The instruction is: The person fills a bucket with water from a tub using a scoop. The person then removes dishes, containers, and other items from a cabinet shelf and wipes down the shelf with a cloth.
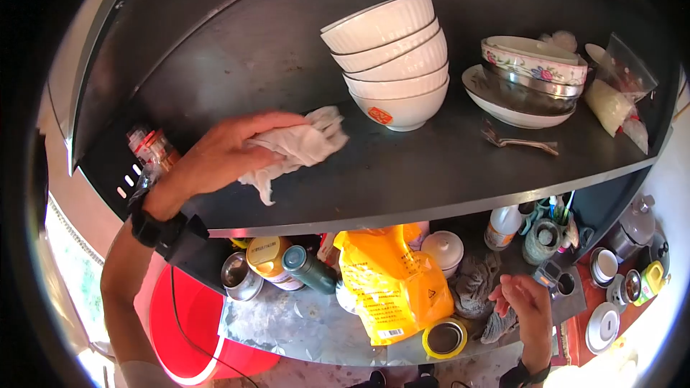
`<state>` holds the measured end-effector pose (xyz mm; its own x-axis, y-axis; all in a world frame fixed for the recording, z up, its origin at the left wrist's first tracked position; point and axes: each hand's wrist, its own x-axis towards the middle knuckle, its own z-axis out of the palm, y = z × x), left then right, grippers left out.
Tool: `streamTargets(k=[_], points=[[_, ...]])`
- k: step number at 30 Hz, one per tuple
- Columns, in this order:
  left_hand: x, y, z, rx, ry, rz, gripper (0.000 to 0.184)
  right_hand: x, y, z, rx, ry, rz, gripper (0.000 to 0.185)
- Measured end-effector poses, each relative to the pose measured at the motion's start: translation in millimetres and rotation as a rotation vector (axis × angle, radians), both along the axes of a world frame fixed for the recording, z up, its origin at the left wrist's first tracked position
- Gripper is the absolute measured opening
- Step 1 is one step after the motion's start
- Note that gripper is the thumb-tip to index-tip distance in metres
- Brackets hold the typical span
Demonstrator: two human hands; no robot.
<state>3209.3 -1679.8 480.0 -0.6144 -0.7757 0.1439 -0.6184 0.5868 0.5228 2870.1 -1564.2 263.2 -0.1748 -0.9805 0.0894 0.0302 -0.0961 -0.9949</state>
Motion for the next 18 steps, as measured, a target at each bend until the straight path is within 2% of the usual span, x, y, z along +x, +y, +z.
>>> streamTargets(k=[1, 2, 4, 6, 8, 11, 13, 15, 17, 18], points=[[-8, 2, -2, -0.097, 0.089, -0.13, 0.043, -1, 2, -1, 0.003, -0.003, -0.006, 0.02], [-16, 2, -6, -0.095, 0.088, -0.135, 0.043, -2, 3, -1, 0.006, -0.011, -0.01, 0.02], [-34, 2, -15, -0.41, -0.052, -0.406, 0.049, -3, 6, -1, 0.007, -0.012, -0.017, 0.021], [-48, 5, -26, -0.383, -0.183, -0.438, 0.054, -4, 9, -3, 0.016, -0.037, -0.048, 0.021], [-43, -8, -27, -0.358, -0.118, -0.467, 0.054, -8, 9, -5, 0.027, -0.025, -0.048, 0.02], [-32, -27, -25, -0.362, -0.169, -0.398, 0.052, -9, 13, -3, 0.023, -0.001, -0.058, 0.02], [-19, -39, -21, -0.355, -0.261, -0.249, 0.047, -12, 20, -2, 0.002, 0.017, -0.067, 0.019], [22, -54, -15, -0.269, -0.199, -0.162, 0.039, -17, 30, -5, -0.011, 0.018, -0.085, 0.019], [63, -52, -4, -0.15, -0.051, 0.089, 0.035, -25, 36, -11, -0.027, -0.006, -0.099, 0.019], [80, -48, -1, -0.276, -0.156, 0.212, 0.035, -30, 38, -16, -0.033, -0.023, -0.119, 0.019]])
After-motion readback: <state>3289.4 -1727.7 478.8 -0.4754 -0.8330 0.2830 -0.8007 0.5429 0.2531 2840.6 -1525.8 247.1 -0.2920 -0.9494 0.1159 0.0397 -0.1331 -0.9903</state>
